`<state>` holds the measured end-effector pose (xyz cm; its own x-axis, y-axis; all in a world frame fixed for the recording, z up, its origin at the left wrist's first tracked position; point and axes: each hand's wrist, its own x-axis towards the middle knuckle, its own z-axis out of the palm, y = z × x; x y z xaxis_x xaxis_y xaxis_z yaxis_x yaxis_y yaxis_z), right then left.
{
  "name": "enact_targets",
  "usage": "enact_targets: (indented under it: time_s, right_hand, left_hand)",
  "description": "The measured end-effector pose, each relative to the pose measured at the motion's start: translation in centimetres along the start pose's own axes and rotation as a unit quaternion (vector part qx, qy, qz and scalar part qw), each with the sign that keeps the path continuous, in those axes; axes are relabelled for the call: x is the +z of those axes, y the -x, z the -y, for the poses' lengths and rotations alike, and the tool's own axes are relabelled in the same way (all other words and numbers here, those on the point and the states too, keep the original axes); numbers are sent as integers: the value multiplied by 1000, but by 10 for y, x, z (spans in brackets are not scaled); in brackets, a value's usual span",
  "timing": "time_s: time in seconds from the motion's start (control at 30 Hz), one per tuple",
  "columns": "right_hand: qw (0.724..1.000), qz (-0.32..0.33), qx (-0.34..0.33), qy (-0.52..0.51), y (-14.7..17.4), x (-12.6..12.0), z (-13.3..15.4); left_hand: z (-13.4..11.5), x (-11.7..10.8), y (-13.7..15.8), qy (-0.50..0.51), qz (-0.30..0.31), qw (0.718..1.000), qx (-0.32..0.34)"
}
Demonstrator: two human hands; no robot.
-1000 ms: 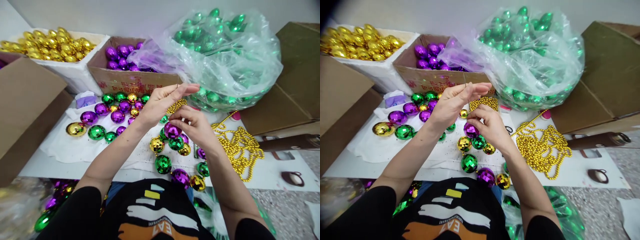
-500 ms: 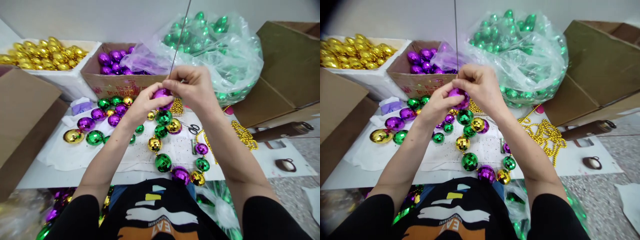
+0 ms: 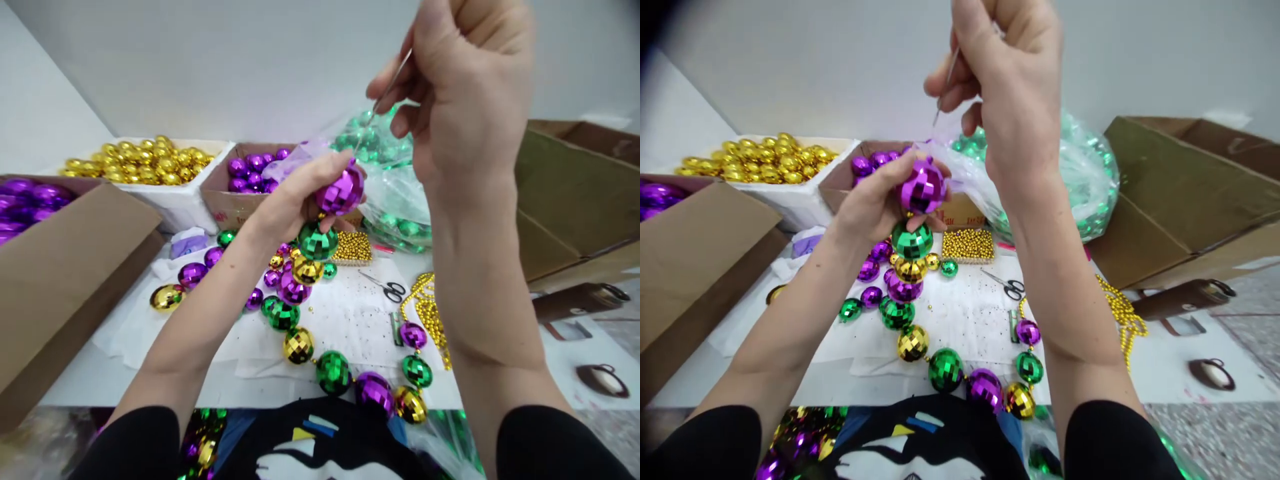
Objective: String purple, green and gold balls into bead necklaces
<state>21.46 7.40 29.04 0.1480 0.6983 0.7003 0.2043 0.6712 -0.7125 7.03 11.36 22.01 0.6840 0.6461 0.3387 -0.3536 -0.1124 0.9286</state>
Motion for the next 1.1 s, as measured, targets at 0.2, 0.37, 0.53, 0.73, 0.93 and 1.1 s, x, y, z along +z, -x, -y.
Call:
enact_targets:
  time_s: [0.2,0.37,0.53,0.73,0.93,1.1]
  right_hand:
    - [976,90,170,-101,10,-10,-25]
    - [957,103,224,-155,48,-6,-58]
    - [927,147,287,-189,84,8,-77]
    - [955,79,241,-154,76,-8,-78]
    - [972,-56,189,-130,43,-89,-95]
    - [971,-179,155,11,41,-199,-95]
  left_hand:
    - [25,0,24,118,56,986,-100]
    - [53,3,60,189,84,956,-210]
    - [71,8,85,195,29,949,-247]
    - [79,6,100,123,-4,957,-261]
    - [82,-6,107,105,-21,954,-278]
    - [64,-11,128,69,-3,953,-296]
